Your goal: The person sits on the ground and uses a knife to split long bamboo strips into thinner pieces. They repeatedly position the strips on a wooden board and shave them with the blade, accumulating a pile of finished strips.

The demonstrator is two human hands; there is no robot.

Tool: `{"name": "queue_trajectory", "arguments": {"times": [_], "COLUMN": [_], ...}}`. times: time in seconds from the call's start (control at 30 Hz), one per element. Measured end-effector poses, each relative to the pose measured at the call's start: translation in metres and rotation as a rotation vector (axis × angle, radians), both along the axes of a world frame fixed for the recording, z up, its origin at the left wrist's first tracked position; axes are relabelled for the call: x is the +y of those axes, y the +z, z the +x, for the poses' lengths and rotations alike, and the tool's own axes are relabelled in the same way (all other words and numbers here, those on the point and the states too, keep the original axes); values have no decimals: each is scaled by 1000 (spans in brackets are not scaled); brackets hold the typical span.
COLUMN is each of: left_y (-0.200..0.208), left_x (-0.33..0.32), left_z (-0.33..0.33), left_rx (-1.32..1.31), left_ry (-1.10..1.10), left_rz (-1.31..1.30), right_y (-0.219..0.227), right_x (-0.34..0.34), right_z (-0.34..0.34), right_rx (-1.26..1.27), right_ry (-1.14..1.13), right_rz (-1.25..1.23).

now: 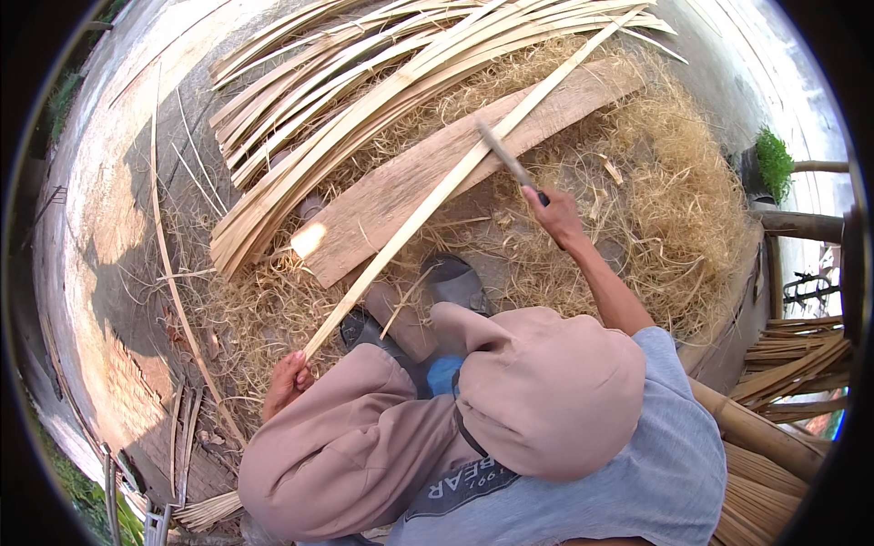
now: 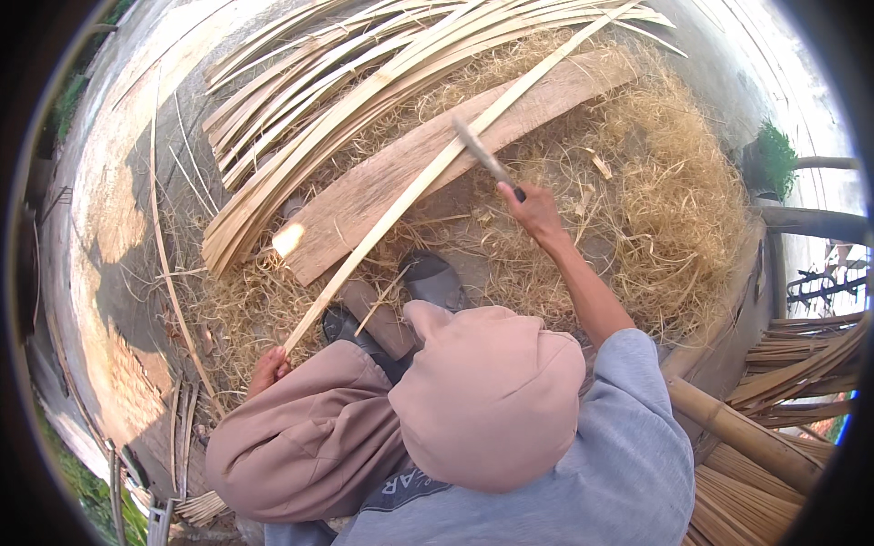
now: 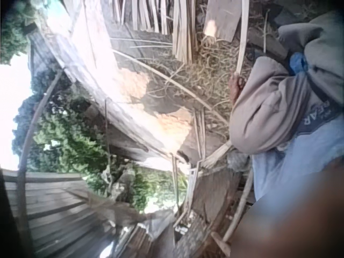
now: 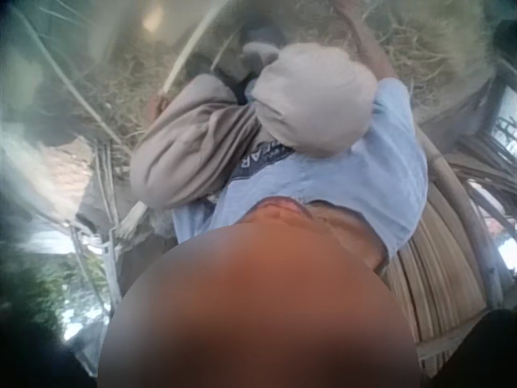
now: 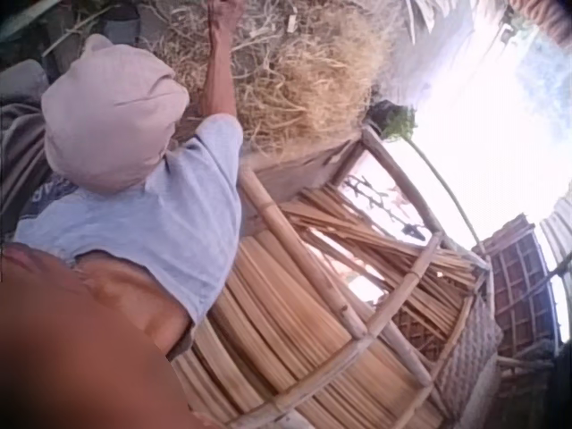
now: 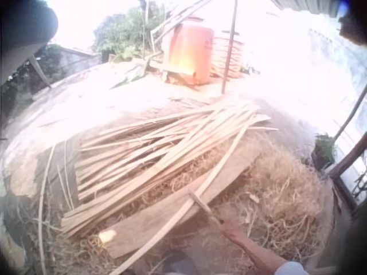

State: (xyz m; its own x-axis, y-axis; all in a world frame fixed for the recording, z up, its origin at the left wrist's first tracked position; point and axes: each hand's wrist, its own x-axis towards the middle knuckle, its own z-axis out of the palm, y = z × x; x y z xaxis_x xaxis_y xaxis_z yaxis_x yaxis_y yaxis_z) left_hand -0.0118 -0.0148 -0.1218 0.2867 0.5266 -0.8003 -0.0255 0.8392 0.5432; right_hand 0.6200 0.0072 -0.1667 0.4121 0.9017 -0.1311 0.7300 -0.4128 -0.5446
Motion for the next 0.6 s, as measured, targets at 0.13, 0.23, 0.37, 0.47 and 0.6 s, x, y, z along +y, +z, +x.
{"name": "queue_trajectory", "arguments": {"times": [0.13, 0.23, 0.37, 0.47, 0.6], "left_y": [-14, 20, 35, 26, 11], "left_x": [-39, -32, 31, 55, 63], "left_z": [-134, -124, 18, 100, 117], "left_rx": [422, 756, 1321, 1166, 890], "left_ry": [-324, -546, -1023, -813, -623], "left_rz": [111, 136, 736, 802, 734], "right_y": [25, 32, 1, -15, 2], "right_x": [23, 23, 27, 20, 15], "right_z": [89, 79, 32, 1, -13], "right_rx": [-46, -209, 58, 269, 319], "right_ry": [-371, -156, -232, -303, -314], "right_rz": [222, 103, 61, 90, 127]}}
